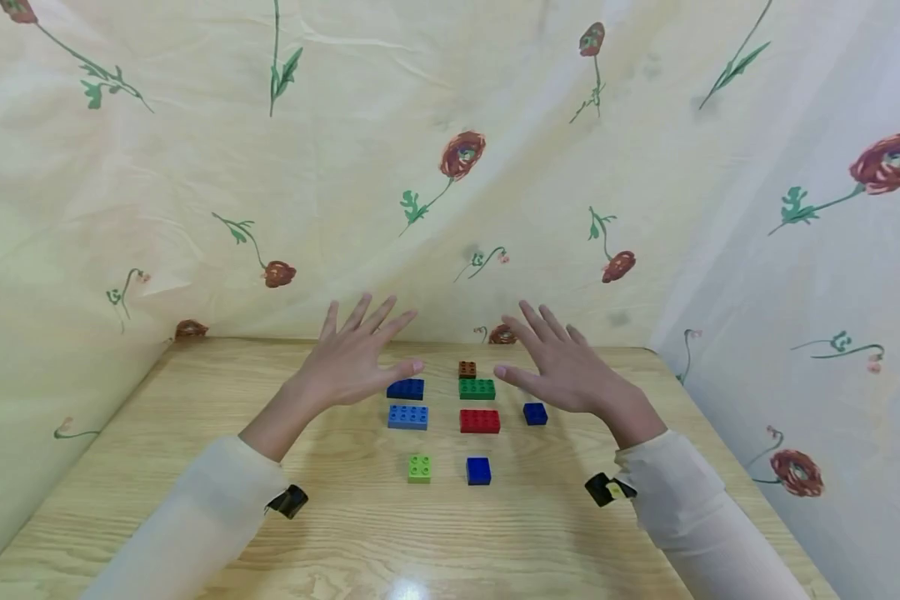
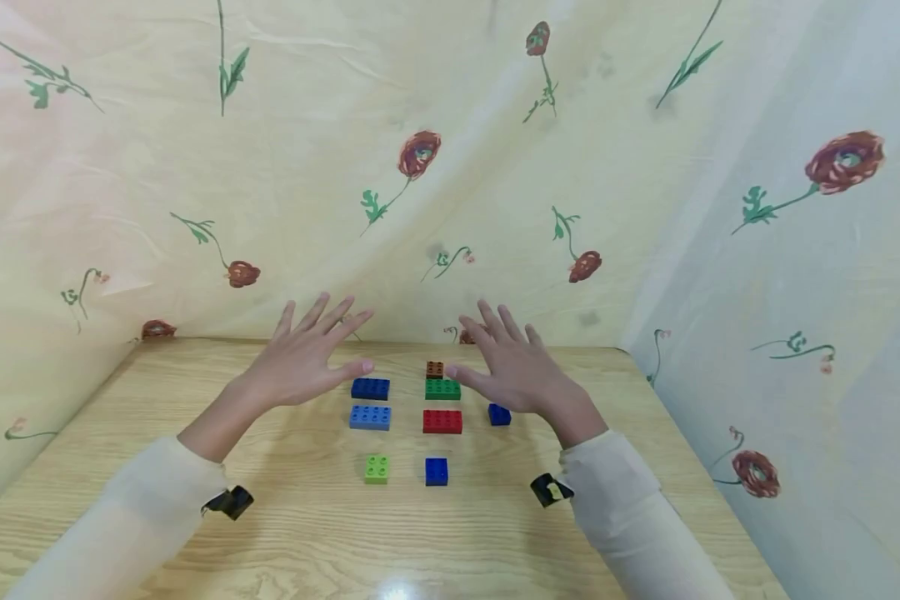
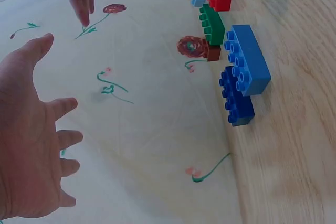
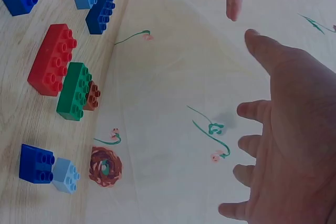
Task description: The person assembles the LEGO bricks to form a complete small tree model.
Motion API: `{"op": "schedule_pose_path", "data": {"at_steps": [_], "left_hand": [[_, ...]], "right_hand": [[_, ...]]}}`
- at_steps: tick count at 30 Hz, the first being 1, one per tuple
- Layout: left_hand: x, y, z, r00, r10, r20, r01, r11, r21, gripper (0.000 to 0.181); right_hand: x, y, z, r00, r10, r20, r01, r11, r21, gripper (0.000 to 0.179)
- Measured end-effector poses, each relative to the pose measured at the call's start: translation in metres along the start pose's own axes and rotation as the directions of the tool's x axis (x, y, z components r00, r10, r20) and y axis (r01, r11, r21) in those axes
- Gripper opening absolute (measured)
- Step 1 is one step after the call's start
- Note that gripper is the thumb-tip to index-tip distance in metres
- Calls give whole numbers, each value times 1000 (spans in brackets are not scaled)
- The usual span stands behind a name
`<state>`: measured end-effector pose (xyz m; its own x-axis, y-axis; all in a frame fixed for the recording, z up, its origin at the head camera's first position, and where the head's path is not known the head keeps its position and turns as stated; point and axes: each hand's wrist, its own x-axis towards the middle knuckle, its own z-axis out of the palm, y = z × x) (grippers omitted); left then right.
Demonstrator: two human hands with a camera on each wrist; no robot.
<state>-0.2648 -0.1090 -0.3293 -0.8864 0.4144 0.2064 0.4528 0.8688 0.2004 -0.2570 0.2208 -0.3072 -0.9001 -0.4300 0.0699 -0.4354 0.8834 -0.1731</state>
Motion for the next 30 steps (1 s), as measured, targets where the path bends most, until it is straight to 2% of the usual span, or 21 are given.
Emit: {"op": "schedule_pose_path", "data": {"at_steps": [6, 11, 19, 24, 30], "left_hand": [[-4, 1, 3, 999, 8, -35, -9, 1000, -25, 80], [-8, 4, 8, 998, 24, -57, -26, 999, -25, 81], [-16, 12, 19, 999, 26, -47, -29, 997, -69, 81], [-23, 16, 29, 999, 21, -28, -24, 994, -109, 76], [-31, 16, 38, 1000, 21, 12, -19, 986, -168, 74]], "right_hand": [[-2, 3, 5, 998, -33, 49, 29, 996, 86, 82], [-6, 4, 10, 996, -71, 47, 64, 988, 142, 77], [-12, 4, 18, 996, -71, 58, 57, 974, 218, 76], [-15, 3, 24, 993, -103, 65, 78, 947, 311, 75], [-17, 0, 31, 992, -117, 55, 92, 939, 332, 74]]}}
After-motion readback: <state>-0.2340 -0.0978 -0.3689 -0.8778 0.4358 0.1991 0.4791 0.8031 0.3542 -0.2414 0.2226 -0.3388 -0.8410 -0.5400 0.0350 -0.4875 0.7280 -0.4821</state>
